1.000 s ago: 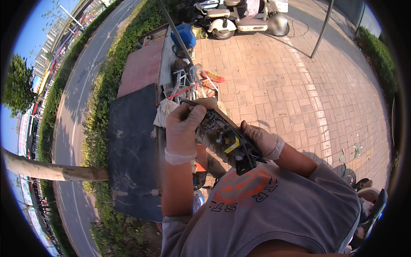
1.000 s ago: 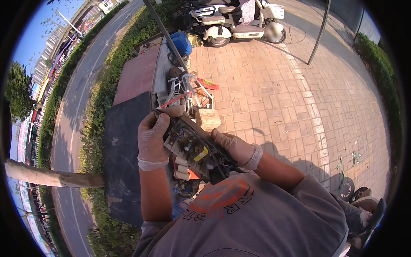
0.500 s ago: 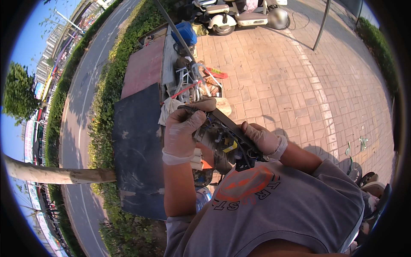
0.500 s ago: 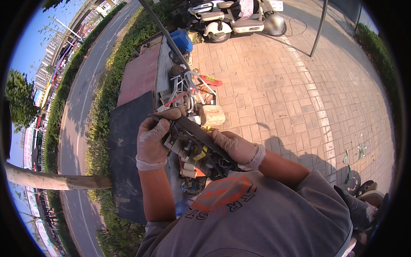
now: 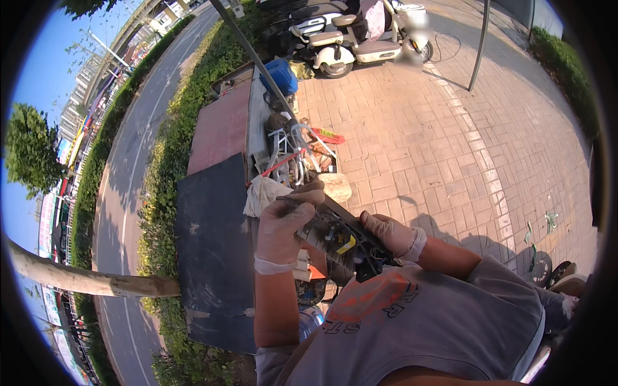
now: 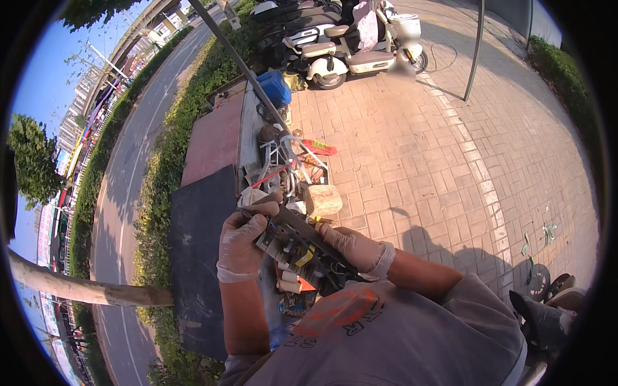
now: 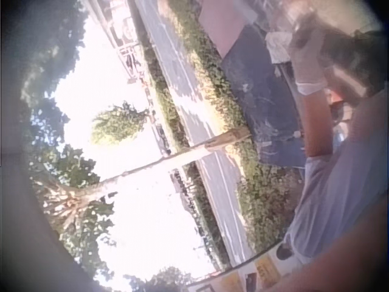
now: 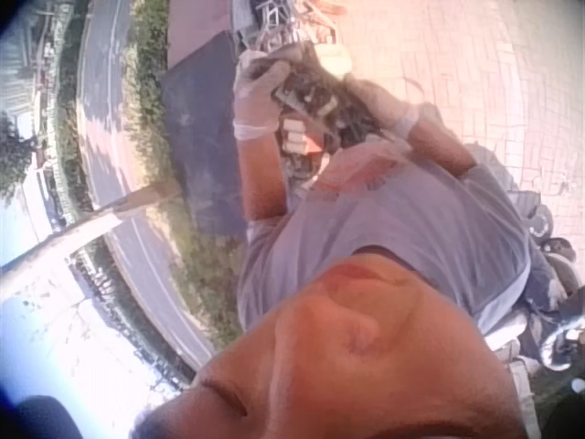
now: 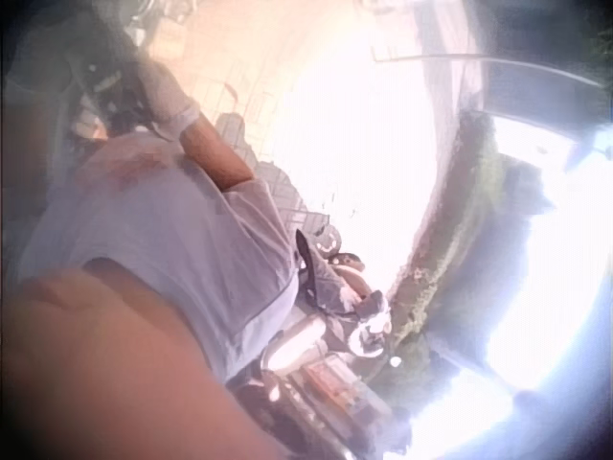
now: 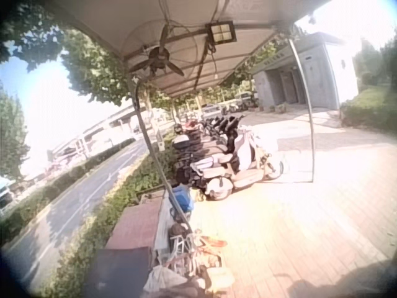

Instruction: The person applies adhesive to a wire, then moves to an outdoor area to inspect and manipulate a small electronic device. They wipe the device with a cloth, connect wires, and use a screwdriver to adjust components before closing the casing.

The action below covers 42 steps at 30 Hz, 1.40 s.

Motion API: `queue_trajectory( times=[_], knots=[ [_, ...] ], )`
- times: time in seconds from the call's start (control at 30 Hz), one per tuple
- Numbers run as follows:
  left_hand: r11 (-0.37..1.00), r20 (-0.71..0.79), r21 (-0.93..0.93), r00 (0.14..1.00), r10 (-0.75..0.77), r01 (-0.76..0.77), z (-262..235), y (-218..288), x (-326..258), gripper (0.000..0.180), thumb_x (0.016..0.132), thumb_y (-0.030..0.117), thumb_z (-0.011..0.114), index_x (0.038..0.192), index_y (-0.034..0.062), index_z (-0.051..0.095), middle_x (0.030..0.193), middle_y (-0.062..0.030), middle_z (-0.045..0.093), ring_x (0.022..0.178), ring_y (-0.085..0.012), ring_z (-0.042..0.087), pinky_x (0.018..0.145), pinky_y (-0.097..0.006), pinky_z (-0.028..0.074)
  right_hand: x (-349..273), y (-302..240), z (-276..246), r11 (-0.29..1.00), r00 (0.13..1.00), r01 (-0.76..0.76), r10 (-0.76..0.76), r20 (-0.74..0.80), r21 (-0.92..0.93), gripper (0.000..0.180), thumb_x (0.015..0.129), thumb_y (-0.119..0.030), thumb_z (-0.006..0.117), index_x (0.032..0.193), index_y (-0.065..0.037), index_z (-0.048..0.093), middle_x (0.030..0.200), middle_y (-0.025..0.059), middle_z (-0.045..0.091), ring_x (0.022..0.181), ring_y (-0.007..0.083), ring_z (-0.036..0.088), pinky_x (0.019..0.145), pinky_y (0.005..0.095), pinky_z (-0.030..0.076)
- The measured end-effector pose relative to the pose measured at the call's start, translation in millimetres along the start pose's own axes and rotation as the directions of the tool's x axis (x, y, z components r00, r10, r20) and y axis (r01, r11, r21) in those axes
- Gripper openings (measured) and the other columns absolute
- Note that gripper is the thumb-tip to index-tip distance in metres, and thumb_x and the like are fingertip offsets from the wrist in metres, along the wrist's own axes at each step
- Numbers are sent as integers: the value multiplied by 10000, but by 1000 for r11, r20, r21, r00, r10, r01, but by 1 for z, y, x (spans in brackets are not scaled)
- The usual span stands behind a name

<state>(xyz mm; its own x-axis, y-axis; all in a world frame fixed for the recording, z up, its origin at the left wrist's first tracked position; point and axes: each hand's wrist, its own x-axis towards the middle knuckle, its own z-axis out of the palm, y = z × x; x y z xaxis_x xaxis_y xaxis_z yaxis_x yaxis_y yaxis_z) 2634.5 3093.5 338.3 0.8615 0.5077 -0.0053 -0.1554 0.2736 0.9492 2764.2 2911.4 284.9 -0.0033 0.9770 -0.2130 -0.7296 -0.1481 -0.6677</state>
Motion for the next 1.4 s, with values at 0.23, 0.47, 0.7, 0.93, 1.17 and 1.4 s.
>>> queue_trajectory(
  times=[0.23,0.47,0.7,0.93,1.17,1.4],
  knots=[
    [994,-59,-103,998,-31,25,7,-2,6,222,826,-8,637,1041,-57,664,1143,-105,629,1050,-181,580,943,-315,451,15,8,-9,986,993,-12,-7,-114,-167,554,996,-495,367,1291,-49,510,1117,66,639,943,122,622,823,281,515],
    [1000,-115,-1,993,26,-27,17,1,-1,252,842,-51,605,1091,-47,644,1093,-88,636,950,-153,610,856,-275,483,21,15,-15,983,994,-55,38,-100,-177,566,985,-516,379,1279,-58,533,1124,77,642,948,135,635,809,296,528],
    [999,-139,29,990,27,-23,11,-4,4,273,829,25,622,1091,-51,620,1038,-106,643,932,-173,614,865,-297,478,16,10,-7,970,992,-2,-29,-124,-242,549,997,-491,366,1270,-47,537,1096,81,654,947,140,637,815,293,524],
    [986,-169,161,982,79,-51,7,-10,2,153,841,8,661,991,-21,663,1000,-65,660,899,-126,601,818,-251,471,15,15,-8,954,988,-30,-18,-156,-299,556,1005,-482,352,1230,-17,557,1072,81,660,938,139,637,813,289,521],
    [971,-5,210,993,122,-118,-10,-25,9,254,891,109,610,1101,-31,632,981,-81,661,890,-145,617,828,-274,482,16,16,-16,974,997,-14,-2,-71,-228,592,995,-514,349,1198,-4,571,1041,80,665,884,128,638,788,286,525],
    [861,65,503,997,49,-75,-25,-27,10,265,918,195,635,1031,-44,659,878,-36,657,798,-89,551,727,-251,459,15,13,-21,953,991,-97,65,-119,-288,600,993,-522,340,1203,-11,574,1032,75,668,848,112,640,760,283,532]
  ],
)
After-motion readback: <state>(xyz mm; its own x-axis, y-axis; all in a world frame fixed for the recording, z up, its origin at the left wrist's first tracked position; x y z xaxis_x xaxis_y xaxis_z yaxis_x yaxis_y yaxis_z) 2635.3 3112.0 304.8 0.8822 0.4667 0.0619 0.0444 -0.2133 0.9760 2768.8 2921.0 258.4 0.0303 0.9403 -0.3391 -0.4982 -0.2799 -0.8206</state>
